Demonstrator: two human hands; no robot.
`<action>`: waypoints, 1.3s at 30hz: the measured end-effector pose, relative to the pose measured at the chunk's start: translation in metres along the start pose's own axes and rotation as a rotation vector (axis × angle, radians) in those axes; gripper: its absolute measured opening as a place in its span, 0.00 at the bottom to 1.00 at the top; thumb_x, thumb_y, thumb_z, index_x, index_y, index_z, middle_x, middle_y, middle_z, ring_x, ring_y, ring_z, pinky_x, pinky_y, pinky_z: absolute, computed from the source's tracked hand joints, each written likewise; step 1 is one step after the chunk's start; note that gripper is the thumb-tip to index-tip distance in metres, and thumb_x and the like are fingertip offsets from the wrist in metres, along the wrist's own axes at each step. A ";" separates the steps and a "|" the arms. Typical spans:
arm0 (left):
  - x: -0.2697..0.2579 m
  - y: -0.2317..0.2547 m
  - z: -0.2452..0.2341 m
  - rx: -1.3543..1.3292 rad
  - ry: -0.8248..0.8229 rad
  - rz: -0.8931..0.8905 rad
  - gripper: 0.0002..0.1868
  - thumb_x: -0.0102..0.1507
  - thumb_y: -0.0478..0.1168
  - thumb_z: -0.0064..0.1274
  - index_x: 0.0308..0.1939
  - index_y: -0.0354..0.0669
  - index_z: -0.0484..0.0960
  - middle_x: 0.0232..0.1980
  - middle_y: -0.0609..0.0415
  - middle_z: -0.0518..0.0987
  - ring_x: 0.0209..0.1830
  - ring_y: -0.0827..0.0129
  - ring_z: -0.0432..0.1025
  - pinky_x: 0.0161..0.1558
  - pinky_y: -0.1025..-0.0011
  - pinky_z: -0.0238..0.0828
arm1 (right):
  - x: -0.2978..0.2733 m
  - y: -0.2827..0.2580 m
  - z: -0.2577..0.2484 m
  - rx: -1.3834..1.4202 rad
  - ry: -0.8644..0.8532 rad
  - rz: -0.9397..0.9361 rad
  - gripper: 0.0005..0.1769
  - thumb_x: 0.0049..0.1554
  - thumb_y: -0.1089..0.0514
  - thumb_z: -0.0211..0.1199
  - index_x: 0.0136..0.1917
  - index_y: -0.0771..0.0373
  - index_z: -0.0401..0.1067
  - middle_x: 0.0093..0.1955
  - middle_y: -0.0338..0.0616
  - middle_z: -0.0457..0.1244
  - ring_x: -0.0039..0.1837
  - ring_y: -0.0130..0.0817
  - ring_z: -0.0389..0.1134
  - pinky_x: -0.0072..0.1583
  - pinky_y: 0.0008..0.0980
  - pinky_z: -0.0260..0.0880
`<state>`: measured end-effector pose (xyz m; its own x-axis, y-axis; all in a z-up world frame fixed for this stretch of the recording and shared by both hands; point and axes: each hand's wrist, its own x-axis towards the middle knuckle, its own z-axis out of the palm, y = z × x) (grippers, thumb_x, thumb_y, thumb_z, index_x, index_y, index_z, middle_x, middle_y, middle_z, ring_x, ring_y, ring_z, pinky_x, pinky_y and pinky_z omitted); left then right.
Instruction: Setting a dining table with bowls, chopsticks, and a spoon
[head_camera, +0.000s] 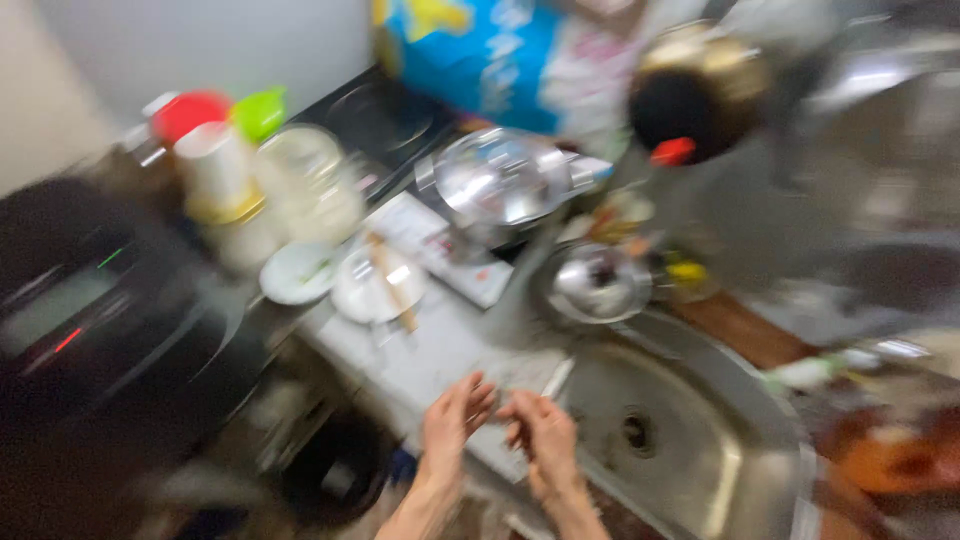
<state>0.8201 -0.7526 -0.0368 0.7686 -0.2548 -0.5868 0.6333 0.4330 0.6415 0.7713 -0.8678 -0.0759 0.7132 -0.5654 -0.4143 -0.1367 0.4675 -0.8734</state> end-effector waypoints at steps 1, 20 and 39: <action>0.006 -0.004 0.010 -0.002 -0.002 -0.015 0.25 0.58 0.46 0.48 0.54 0.34 0.79 0.52 0.34 0.80 0.47 0.56 0.76 0.51 0.68 0.72 | 0.004 -0.005 -0.005 -0.034 0.057 -0.041 0.06 0.52 0.62 0.63 0.40 0.69 0.73 0.31 0.49 0.66 0.23 0.26 0.55 0.27 0.23 0.52; -0.114 0.147 0.263 0.041 -0.859 0.452 0.25 0.64 0.52 0.40 0.55 0.39 0.78 0.52 0.42 0.79 0.53 0.56 0.74 0.56 0.57 0.70 | -0.107 -0.350 0.018 -0.320 0.293 -1.023 0.16 0.60 0.51 0.53 0.42 0.63 0.75 0.33 0.49 0.68 0.28 0.34 0.67 0.33 0.26 0.67; -0.082 0.243 0.469 0.474 -0.748 1.785 0.22 0.68 0.40 0.43 0.66 0.48 0.60 0.22 0.53 0.74 0.15 0.62 0.65 0.21 0.60 0.57 | -0.037 -0.603 0.031 -0.738 0.685 -1.399 0.07 0.59 0.55 0.54 0.44 0.55 0.72 0.31 0.31 0.64 0.28 0.18 0.62 0.32 0.22 0.66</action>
<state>0.9532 -1.0322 0.3985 0.2422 -0.1722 0.9548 -0.8817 0.3716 0.2907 0.8488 -1.1080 0.4736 0.1837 -0.4947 0.8494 -0.1181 -0.8690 -0.4805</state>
